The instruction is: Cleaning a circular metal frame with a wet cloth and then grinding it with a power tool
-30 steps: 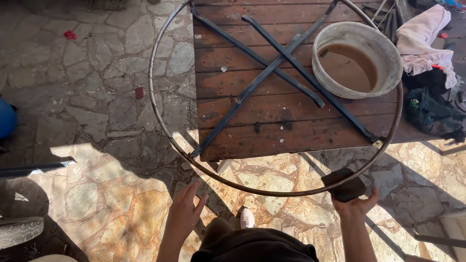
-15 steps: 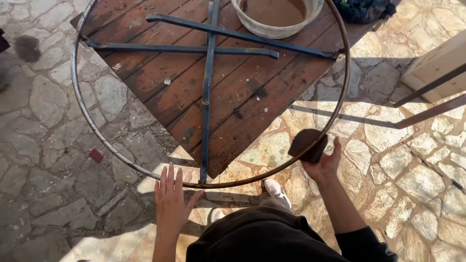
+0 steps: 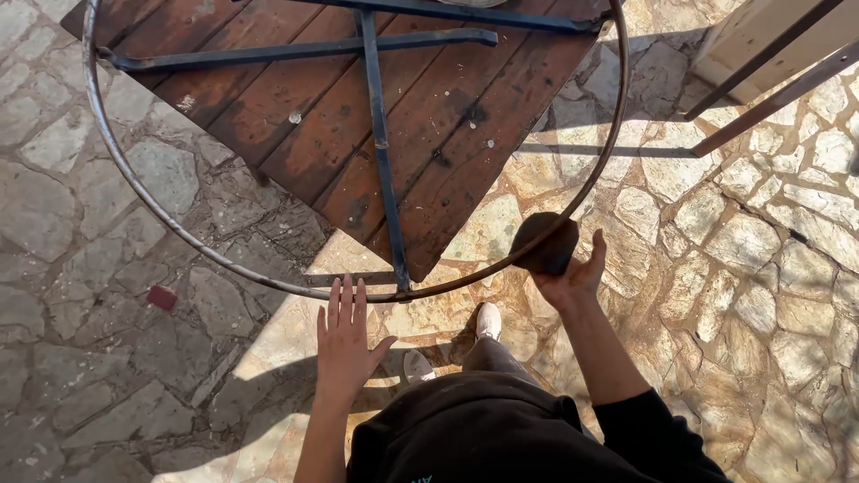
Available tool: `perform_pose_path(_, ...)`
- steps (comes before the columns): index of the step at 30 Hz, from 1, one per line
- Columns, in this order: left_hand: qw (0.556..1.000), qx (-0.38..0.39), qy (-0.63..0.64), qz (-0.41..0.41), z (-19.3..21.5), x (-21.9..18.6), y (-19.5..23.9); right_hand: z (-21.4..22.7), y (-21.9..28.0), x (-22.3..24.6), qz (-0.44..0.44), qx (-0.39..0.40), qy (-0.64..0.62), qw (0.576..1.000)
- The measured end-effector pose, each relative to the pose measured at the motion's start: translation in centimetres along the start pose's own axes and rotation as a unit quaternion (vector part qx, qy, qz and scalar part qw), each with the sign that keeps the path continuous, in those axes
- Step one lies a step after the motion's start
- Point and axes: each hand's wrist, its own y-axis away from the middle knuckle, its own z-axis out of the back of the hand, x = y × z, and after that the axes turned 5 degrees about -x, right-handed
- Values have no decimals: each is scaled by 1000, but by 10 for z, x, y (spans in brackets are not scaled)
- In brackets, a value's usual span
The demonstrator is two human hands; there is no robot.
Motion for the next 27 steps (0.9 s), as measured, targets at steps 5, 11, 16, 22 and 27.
perform_pose_path(5, 998, 21, 56, 15, -4, -2, 0, 0, 6, -22, 24, -10, 53, 998)
perform_pose_path(11, 992, -18, 124, 11, -7, -2, 2, 9, 9, -16, -10, 27, -36, 999)
perform_pose_path(16, 988, -8, 155, 12, -4, -1, 0, 18, 25, -38, -46, 7, -2, 999)
perform_pose_path(22, 987, -12, 159, 5, -6, 3, 0, 4, 14, -50, -40, 29, -8, 999)
perform_pose_path(27, 986, -22, 164, -1, -8, 3, 0, 31, 22, -43, -57, 5, 30, 998)
